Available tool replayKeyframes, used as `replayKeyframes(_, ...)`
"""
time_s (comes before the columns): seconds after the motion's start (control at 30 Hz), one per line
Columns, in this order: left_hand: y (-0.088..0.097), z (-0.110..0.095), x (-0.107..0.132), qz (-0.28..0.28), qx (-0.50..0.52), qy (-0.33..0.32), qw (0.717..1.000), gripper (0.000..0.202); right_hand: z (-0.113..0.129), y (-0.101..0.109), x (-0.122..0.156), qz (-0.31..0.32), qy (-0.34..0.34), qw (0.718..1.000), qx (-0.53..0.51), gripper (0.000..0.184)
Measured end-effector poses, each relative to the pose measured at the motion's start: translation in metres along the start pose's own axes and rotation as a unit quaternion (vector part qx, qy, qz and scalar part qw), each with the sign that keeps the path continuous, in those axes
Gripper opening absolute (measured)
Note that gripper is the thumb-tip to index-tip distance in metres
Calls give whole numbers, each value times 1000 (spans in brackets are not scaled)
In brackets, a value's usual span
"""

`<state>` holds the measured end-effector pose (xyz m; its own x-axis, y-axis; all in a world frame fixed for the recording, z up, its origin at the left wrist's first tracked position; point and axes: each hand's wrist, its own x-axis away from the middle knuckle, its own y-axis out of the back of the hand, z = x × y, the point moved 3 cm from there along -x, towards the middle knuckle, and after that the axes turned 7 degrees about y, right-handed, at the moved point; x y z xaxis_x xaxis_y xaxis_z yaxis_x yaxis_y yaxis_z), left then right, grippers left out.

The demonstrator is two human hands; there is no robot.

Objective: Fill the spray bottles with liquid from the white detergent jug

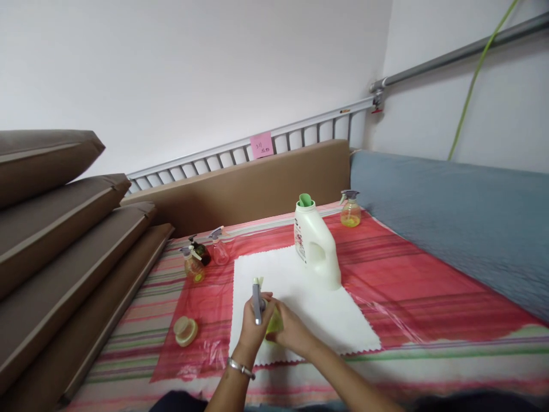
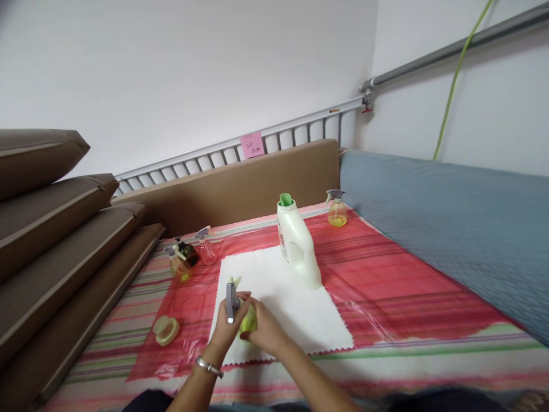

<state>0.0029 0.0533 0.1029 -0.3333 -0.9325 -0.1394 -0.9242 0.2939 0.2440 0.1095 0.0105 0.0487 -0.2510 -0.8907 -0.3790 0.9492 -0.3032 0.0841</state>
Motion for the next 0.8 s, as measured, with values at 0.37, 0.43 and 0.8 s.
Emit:
replayKeyframes(0.37,-7,8,-4,35,18,-28,999,27,76,15,-26,91,42,989,107,27)
replayKeyframes(0.43,-7,7,-4,36,18,-30,999,25,81,11,-30,124,51,984,118,23)
replayKeyframes(0.8,-10,16,7,17,20,-48,999,23,71,10,-38,169,53,974,143,17)
